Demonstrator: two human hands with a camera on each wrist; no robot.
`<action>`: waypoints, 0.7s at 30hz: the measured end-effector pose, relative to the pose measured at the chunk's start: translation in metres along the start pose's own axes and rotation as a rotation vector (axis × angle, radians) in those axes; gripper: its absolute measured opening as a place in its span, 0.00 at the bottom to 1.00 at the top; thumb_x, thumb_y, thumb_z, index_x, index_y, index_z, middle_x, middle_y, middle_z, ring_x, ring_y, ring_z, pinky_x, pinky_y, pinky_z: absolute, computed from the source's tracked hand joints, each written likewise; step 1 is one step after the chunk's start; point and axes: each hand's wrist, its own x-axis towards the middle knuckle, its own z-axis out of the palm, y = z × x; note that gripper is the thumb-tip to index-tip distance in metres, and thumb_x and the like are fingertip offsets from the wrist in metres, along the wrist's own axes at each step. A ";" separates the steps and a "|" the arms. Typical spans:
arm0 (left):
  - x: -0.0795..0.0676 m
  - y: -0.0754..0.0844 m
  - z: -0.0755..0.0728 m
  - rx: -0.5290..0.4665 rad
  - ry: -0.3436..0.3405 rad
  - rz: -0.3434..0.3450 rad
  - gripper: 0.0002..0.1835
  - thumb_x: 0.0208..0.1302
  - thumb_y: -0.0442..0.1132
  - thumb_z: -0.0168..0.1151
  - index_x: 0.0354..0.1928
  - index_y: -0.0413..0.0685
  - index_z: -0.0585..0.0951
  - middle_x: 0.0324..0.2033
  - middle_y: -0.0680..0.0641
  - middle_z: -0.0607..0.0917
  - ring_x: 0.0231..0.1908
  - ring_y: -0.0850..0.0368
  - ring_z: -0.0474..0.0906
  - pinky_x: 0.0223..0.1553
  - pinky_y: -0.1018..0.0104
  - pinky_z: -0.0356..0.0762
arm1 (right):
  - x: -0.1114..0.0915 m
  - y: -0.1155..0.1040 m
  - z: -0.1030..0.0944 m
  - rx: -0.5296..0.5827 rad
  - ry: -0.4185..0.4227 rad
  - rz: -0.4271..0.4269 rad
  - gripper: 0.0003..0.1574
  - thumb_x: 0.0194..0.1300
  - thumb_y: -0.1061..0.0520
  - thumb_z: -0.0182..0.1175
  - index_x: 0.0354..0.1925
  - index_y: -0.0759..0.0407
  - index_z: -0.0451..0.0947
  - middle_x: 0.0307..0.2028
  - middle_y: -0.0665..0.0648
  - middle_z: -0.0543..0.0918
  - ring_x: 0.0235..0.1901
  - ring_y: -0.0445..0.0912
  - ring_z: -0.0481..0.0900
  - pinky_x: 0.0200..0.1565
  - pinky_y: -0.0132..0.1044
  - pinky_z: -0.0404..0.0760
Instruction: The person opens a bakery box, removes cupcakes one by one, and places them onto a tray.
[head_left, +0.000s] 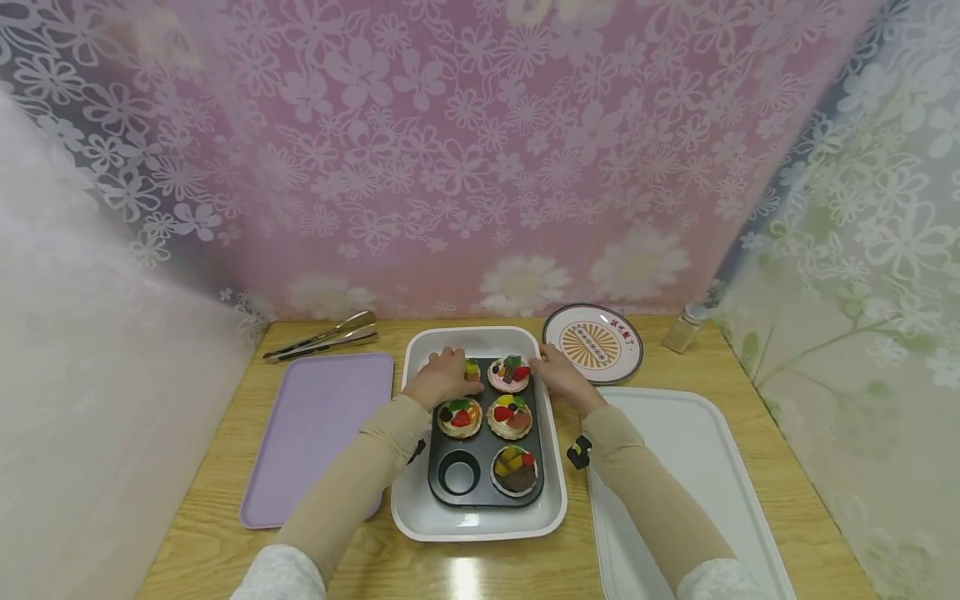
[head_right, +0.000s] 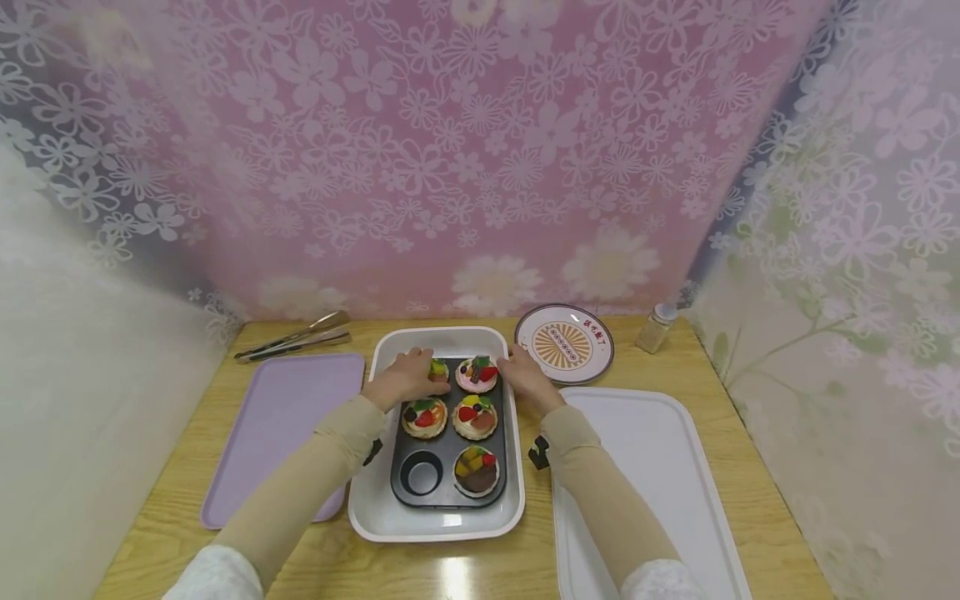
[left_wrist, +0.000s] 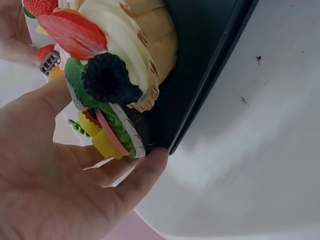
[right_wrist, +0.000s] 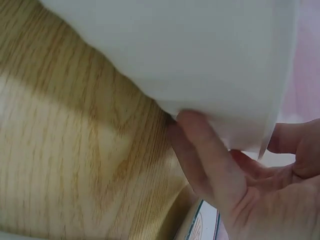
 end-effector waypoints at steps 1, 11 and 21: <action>-0.001 0.001 0.000 0.009 0.005 0.002 0.42 0.71 0.56 0.68 0.76 0.38 0.66 0.73 0.34 0.70 0.71 0.34 0.67 0.68 0.44 0.74 | 0.000 0.000 0.000 -0.002 -0.002 -0.001 0.33 0.84 0.52 0.43 0.77 0.68 0.59 0.70 0.75 0.69 0.65 0.68 0.78 0.56 0.60 0.86; 0.000 0.006 0.002 0.068 0.034 0.014 0.34 0.68 0.46 0.73 0.69 0.38 0.72 0.65 0.35 0.72 0.63 0.35 0.70 0.58 0.47 0.78 | -0.002 -0.002 -0.004 -0.015 -0.041 -0.004 0.33 0.85 0.54 0.41 0.78 0.69 0.55 0.70 0.77 0.69 0.64 0.70 0.77 0.53 0.60 0.87; 0.013 -0.006 0.010 -0.007 0.064 0.031 0.36 0.65 0.45 0.74 0.69 0.37 0.71 0.64 0.34 0.71 0.60 0.38 0.69 0.59 0.49 0.76 | -0.003 -0.003 -0.003 -0.026 -0.040 -0.010 0.31 0.85 0.55 0.42 0.76 0.69 0.58 0.69 0.77 0.69 0.63 0.71 0.78 0.52 0.60 0.87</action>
